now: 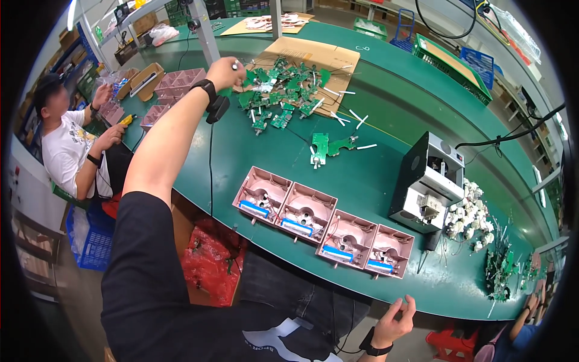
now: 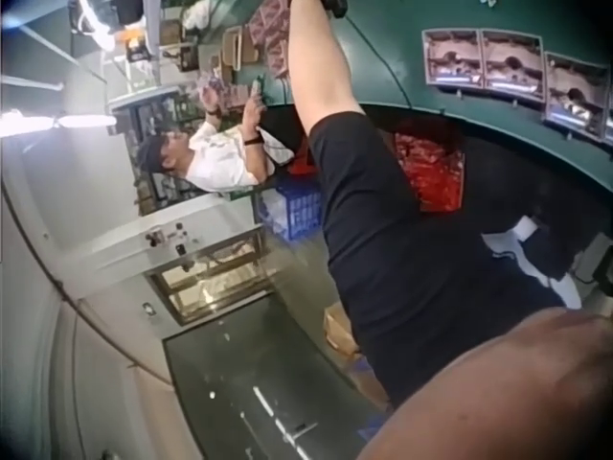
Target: Assembling electronic boards and wires into plastic housings and using an electric screwdriver to secure components.
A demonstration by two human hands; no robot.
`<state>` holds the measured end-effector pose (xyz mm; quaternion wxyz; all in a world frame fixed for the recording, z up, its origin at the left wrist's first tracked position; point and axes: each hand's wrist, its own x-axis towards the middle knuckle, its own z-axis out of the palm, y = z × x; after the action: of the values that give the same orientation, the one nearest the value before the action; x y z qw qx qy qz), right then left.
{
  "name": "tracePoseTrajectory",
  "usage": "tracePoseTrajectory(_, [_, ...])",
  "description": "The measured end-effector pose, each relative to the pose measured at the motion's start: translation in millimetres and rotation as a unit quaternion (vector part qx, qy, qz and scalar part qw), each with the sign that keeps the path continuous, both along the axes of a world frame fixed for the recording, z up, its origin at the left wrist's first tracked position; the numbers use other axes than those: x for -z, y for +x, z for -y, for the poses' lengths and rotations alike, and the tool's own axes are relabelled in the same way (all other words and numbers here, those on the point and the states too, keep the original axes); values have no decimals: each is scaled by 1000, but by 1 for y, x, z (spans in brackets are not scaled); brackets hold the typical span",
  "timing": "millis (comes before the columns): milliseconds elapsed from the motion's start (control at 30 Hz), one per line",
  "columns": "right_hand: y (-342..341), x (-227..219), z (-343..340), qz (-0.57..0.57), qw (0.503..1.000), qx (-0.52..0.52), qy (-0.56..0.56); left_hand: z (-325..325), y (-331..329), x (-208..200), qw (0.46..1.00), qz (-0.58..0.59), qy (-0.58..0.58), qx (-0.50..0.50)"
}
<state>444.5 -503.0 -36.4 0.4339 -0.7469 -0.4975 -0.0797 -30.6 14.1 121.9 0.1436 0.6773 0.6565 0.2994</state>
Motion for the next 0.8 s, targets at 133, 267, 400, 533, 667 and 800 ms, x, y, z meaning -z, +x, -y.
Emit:
tracePoseTrajectory(133, [-4,-1,-8,-12,1000,-23,8,0,-1,-4,990,108,85,21])
tracePoseTrajectory(267, [-3,-1,-5,-1,1000,-16,14,-1,-4,-60,938,281,201,31])
tracePoseTrajectory(400, [-3,3,-2,-8,1000,-9,-1,10,13,-47,965,-207,-142,81])
tracePoseTrajectory(533, [-12,9,-4,-14,1000,-25,4,5,-4,28,938,-298,-178,-8])
tracePoseTrajectory(667, [-6,4,-1,-1,999,-32,-3,-2,-22,43,965,-255,-39,-38])
tracePoseTrajectory(800, [-4,2,-5,-4,1000,-19,-11,12,-2,-15,925,-329,154,-109])
